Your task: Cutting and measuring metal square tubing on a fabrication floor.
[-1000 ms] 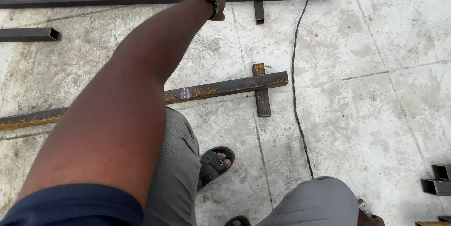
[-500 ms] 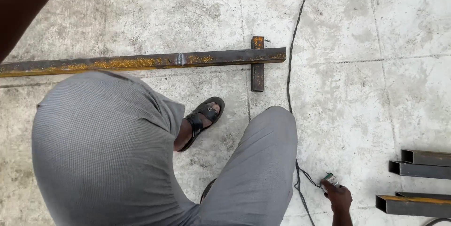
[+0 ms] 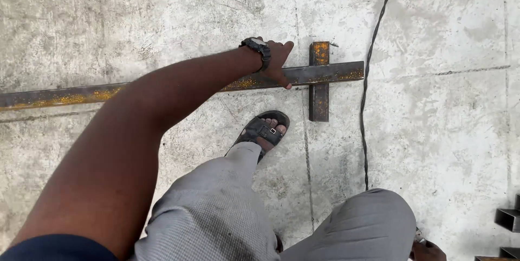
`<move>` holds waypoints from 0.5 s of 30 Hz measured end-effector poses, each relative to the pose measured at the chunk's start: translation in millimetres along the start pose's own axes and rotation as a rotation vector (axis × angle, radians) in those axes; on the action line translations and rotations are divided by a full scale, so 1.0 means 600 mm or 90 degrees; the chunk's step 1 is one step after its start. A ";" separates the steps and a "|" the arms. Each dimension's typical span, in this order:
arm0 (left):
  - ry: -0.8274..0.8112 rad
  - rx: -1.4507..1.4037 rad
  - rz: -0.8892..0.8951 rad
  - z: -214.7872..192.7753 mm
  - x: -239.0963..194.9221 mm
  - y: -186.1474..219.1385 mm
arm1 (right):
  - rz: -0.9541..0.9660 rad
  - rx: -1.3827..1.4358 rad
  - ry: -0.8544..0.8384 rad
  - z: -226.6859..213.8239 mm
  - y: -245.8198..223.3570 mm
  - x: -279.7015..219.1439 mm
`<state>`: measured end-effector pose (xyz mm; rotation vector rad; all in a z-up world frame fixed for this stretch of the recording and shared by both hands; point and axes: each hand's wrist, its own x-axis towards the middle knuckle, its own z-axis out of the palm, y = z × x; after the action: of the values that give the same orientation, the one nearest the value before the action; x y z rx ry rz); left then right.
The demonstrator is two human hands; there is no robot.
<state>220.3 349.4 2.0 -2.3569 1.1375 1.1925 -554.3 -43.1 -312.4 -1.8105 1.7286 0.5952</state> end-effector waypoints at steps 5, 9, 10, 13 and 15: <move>0.054 -0.082 0.083 0.011 0.129 0.076 | 0.019 0.093 0.035 -0.007 -0.043 -0.018; 0.037 -0.083 0.086 0.013 0.119 0.102 | 0.038 0.145 0.007 -0.027 -0.076 -0.072; 0.063 -0.091 0.070 0.023 0.130 0.102 | 0.037 0.113 0.002 -0.028 -0.083 -0.077; 0.105 -0.115 0.057 0.041 0.139 0.099 | -0.046 -0.076 0.016 -0.020 -0.067 -0.057; 0.124 -0.134 0.055 0.048 0.135 0.098 | -0.131 -0.235 0.032 -0.018 -0.043 -0.039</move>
<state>188.8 283.3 -72.2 -2.6553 1.2413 1.1842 -530.6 -32.5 -286.3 -2.2404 1.5102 0.8289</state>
